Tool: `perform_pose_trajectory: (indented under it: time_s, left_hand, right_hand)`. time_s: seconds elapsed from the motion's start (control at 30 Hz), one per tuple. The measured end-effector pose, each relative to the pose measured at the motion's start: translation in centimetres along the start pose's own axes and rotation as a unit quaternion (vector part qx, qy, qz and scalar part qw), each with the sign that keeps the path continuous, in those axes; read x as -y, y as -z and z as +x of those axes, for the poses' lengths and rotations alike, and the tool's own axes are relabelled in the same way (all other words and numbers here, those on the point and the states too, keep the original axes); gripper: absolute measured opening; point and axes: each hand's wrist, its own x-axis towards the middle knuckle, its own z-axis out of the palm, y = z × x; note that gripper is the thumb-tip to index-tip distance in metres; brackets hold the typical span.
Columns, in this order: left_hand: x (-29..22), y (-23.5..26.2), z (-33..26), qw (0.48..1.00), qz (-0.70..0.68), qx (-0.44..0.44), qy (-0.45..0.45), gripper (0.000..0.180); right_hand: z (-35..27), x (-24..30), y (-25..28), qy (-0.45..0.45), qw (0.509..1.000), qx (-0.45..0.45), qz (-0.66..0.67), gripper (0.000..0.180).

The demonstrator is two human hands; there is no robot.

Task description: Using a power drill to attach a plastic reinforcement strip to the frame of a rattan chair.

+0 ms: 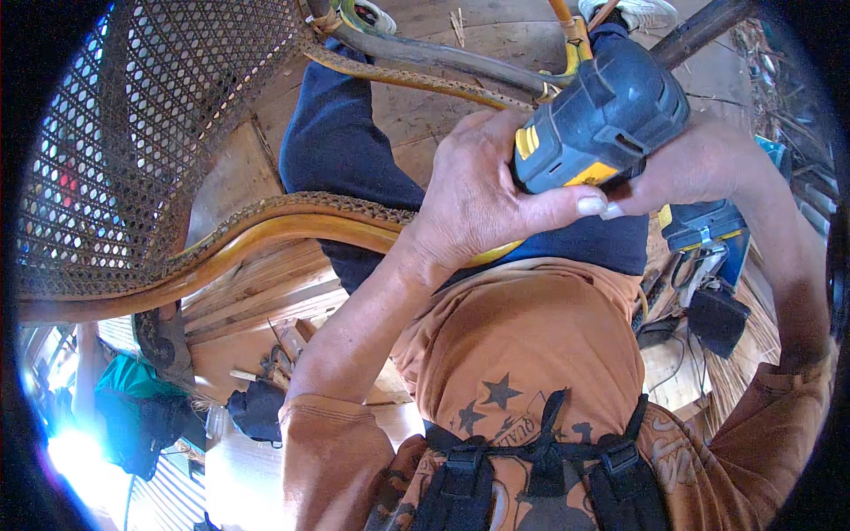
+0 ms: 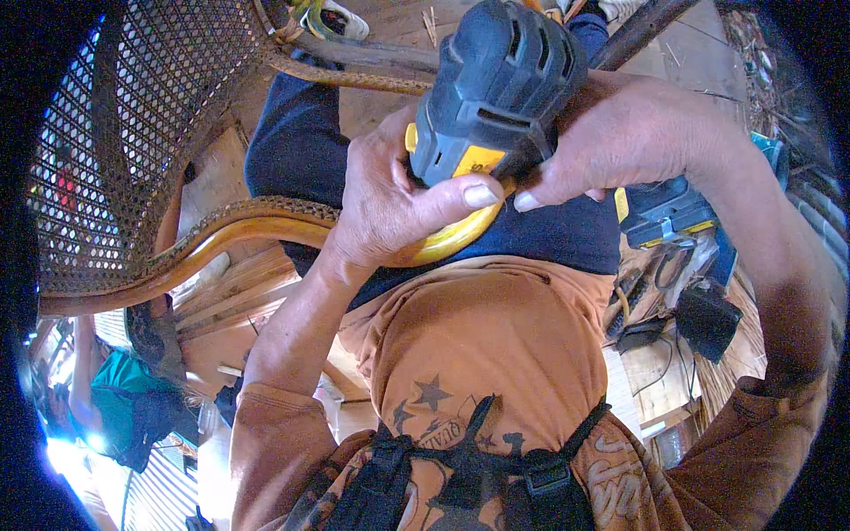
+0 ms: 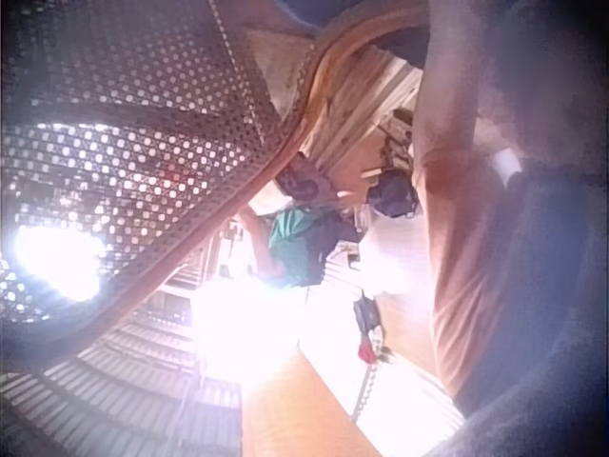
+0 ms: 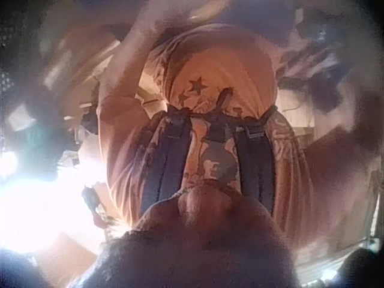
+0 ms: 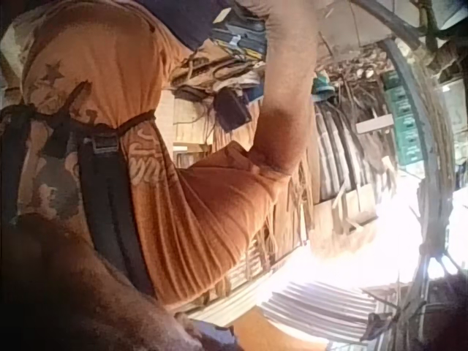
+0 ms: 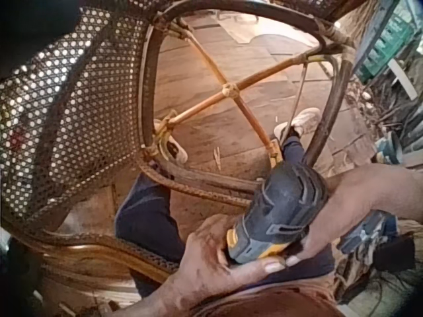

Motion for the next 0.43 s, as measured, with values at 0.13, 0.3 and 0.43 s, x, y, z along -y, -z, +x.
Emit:
perform_pose_trajectory:
  time_s: [0.13, 0.3, 0.43]
  left_hand:
    - [0.0, 0.3, 0.1, 0.999, 0.047, 0.023, 0.011, 0.058]
    - [0.2, 0.5, -0.2, 0.999, 0.046, 0.007, 0.012, 0.059]
    - [0.3, 0.5, -0.5, 1.000, 0.013, 0.004, 0.012, 0.061]
  right_hand:
    - [0.0, -0.4, -0.3, 0.030, 0.999, 0.002, -0.040, 0.038]
    - [-0.1, 0.5, 0.1, -0.010, 1.000, 0.017, -0.007, 0.040]
    - [-0.6, 2.1, 0.3, -0.038, 0.998, 0.042, 0.041, 0.040]
